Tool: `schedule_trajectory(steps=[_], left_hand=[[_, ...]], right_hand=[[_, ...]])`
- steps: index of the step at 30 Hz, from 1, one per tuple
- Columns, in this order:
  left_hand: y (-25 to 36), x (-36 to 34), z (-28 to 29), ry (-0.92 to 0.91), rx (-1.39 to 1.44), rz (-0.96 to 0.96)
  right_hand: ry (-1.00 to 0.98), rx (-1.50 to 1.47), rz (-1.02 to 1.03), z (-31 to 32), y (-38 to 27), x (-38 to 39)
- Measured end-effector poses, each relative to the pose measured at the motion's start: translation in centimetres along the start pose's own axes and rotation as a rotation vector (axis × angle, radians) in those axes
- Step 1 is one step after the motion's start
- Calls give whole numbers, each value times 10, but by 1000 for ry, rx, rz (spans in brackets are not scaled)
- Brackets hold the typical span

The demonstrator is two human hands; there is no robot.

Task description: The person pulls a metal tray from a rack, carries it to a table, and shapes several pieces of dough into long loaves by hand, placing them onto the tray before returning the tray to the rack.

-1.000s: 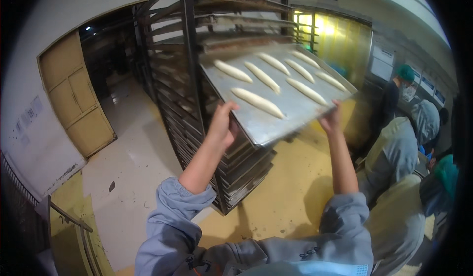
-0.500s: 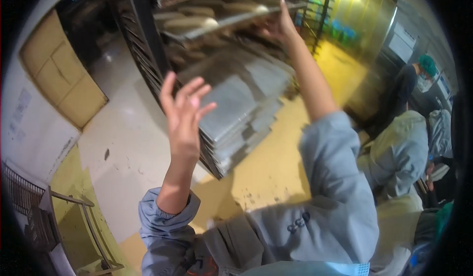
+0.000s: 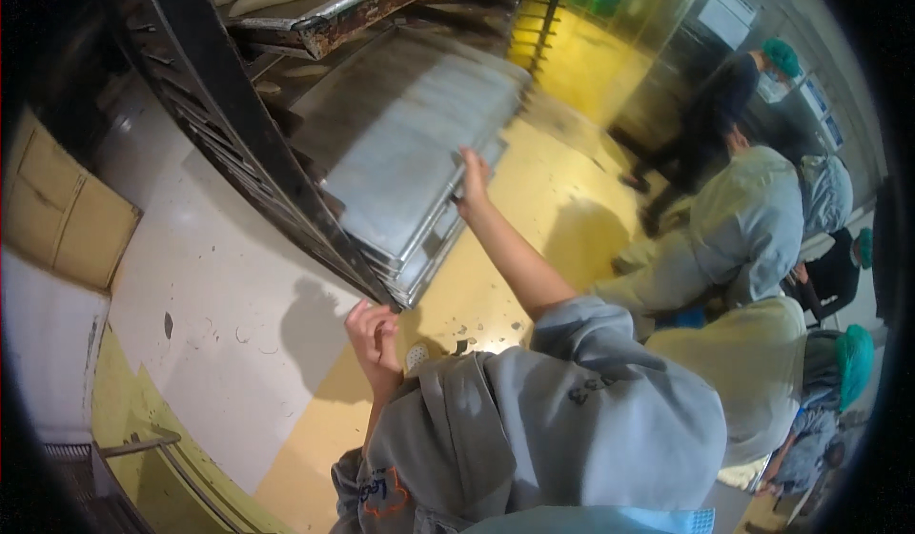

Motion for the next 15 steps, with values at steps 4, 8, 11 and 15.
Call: schedule_trajectory(steps=[4, 8, 11, 15], left_hand=[[-5, -37, -15, -84, 344, 126], [-17, -65, -6, -150, 314, 135], [-32, -72, -3, -191, 306, 184], [-60, -67, -4, -318, 311, 161]], right_hand=[[-121, -211, -193, 1, 1, -7], [-107, -42, -222, 4, -7, -6], [-64, -32, -230, 12, -18, -6], [-25, 144, -121, 53, -40, 10]])
Point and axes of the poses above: each hand's wrist, its own x-axis away from the middle knuckle, its own z-axis out of the back of the hand, y = z × x, the point moved 2 cm from there along -x, towards the middle knuckle, and after that the axes turned 12 degrees about -x, right-handed, at the moved point
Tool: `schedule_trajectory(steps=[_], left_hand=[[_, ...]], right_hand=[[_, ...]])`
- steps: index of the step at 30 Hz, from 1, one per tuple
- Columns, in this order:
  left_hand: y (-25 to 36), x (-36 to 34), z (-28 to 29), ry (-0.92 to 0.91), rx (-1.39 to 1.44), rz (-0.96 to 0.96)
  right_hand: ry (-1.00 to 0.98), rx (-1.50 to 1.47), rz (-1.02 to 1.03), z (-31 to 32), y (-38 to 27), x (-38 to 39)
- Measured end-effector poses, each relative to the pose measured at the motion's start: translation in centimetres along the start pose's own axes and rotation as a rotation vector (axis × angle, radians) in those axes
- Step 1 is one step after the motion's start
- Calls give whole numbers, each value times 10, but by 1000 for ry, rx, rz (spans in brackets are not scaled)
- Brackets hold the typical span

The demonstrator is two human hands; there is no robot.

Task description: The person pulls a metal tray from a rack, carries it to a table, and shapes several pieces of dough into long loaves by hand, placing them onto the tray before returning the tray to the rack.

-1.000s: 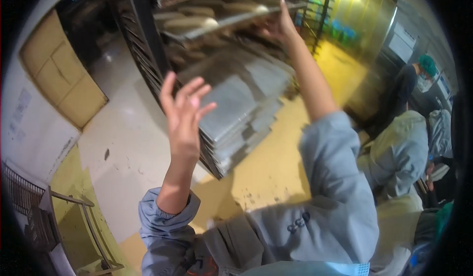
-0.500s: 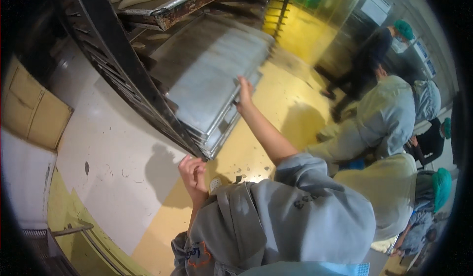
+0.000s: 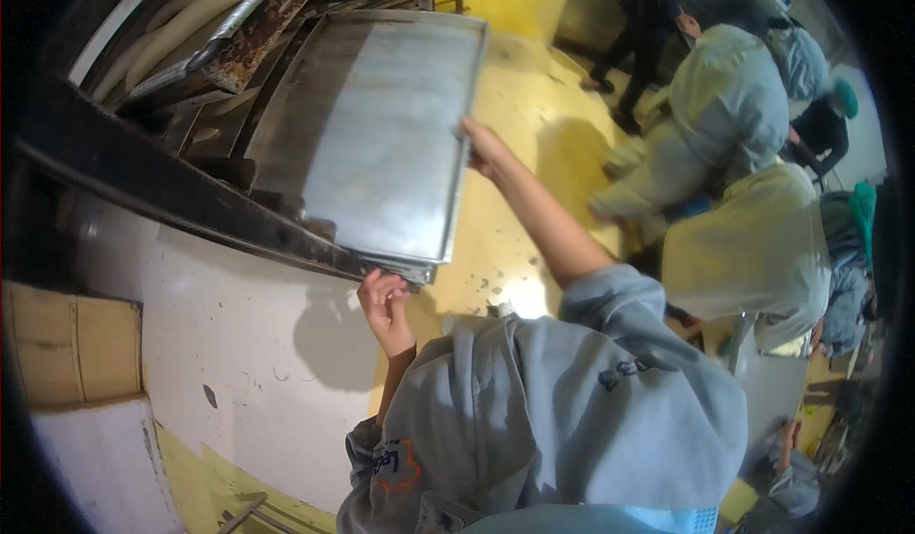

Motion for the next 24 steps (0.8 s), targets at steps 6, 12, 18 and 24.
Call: schedule_trajectory(steps=[6, 12, 18, 24], left_hand=[[-64, 15, 6, -70, 450, 453], [-39, -14, -40, -381, 948, 463], [-6, -44, -60, -515, 630, 553], [-53, 17, -97, -479, 517, 1004]], right_hand=[[342, -74, 62, 111, -24, 102], [443, -112, 278, 158, -50, 178], [427, -260, 459, 169, -46, 216], [358, 197, 816, 190, -86, 311]])
Point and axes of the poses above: each hand's wrist, its own x-axis away from the middle knuckle, its own z-axis out of the back of the hand, y = z × x, the point moved 2 cm from there along -x, towards the middle knuckle, and after that the axes turned 12 degrees about -x, right-handed, at the moved point
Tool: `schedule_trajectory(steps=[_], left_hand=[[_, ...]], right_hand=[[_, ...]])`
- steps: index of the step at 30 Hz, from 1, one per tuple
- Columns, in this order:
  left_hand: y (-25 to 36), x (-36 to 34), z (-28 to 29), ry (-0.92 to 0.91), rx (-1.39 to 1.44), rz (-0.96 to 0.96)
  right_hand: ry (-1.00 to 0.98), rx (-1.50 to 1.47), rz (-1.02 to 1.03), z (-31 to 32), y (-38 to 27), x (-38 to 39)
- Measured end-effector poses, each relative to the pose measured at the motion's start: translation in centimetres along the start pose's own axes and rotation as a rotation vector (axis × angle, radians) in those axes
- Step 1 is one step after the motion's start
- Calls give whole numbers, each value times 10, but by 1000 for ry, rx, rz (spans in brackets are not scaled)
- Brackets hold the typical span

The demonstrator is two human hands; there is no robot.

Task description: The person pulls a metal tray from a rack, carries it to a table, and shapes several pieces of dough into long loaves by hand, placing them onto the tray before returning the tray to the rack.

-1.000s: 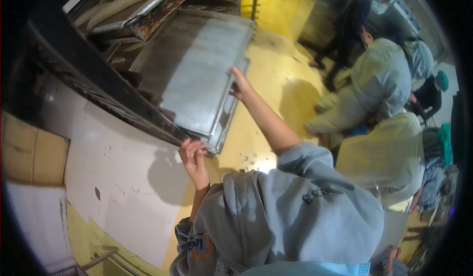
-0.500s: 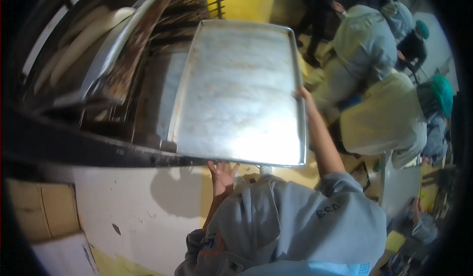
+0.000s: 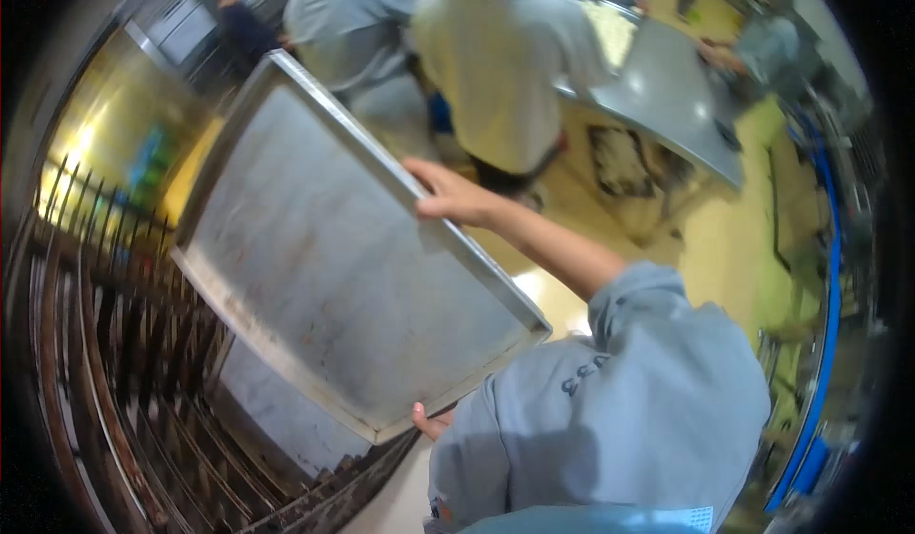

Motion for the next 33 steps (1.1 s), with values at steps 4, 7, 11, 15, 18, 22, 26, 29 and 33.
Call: schedule_trajectory(steps=[4, 7, 11, 15, 18, 22, 26, 29, 33], left_hand=[[-32, -1, 2, -177, -244, 137], [-58, 5, -2, -271, -412, 214], [-100, 28, -12, -407, -631, 313], [-156, 28, -43, -551, -879, 443], [-206, 25, -90, -707, -1090, 515], [-296, 72, -162, -841, -1270, -46], [-372, 117, -251, -980, -1055, -191], [-425, 132, -306, -969, -944, -26], [-486, 124, -376, -950, -857, 201]], right_hand=[[-10, -17, 92, 56, -49, 57], [109, -69, 150, 103, -89, 130], [450, -144, 6, 168, -131, 244], [1069, -12, -68, 243, -119, 340], [1287, 40, 31, 298, -108, 415], [1509, 32, -65, 369, -108, 512], [1547, 81, 55, 435, -115, 560], [1543, 126, 54, 498, -124, 575], [1565, 210, -96, 593, -127, 567]])
Point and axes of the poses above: each hand's wrist, its own x-axis away from the middle knuckle, its own z-axis out of the back of the hand, y = z × x, the point moved 2 cm from there along -x, towards the middle knuckle, and after that the axes turned 12 degrees about -x, right-handed, at the moved point
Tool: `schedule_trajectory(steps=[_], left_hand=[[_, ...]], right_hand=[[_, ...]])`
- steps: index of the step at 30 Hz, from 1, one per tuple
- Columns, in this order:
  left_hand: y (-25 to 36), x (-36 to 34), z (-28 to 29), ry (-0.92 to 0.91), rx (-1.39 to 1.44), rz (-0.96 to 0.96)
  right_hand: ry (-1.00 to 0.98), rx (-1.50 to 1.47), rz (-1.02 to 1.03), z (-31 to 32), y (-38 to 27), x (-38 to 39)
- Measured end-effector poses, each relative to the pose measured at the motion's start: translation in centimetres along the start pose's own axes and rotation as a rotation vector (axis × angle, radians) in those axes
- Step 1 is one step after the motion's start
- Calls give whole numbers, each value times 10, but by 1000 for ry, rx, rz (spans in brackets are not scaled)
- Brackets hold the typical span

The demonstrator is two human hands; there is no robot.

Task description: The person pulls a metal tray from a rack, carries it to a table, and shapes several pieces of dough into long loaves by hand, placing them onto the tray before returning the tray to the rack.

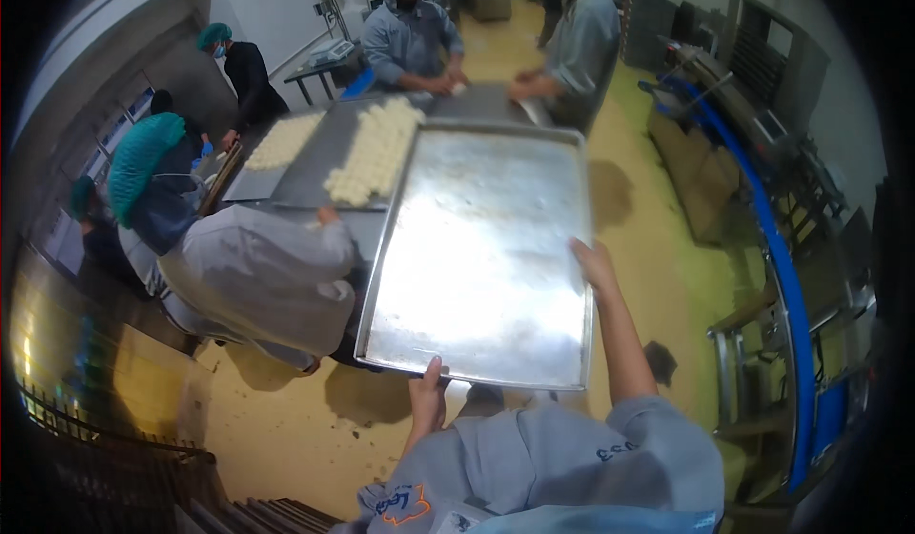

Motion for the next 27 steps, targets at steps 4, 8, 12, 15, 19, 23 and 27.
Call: schedule_trajectory(steps=[4, 8, 12, 15, 19, 23, 27], left_hand=[[5, -90, -43, 45, -33, 121], [6, -175, -78, 15, -38, 189], [11, -246, -111, 56, -196, 284], [20, -299, -138, 96, -284, 291], [34, -365, -161, 31, -404, 286], [32, -367, -180, -194, -237, 331], [18, -322, -179, -116, -219, 241]], right_hand=[[4, 141, -25, -23, 21, -116], [-12, 316, -47, -45, 51, -212], [-27, 402, -273, -62, 47, -283], [-59, 394, -267, -71, 46, -324], [-43, 456, -40, -78, 79, -363], [-81, 371, 142, -69, 82, -376], [-81, 291, 467, -89, 43, -318]])
Point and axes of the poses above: each hand's wrist, its own x-axis away from the middle knuckle, its own z-axis out of the back of the hand, y = z × x, the point moved 2 cm from there along -x, towards the middle knuckle, and after that the axes turned 12 degrees about -x, right-handed, at the moved point
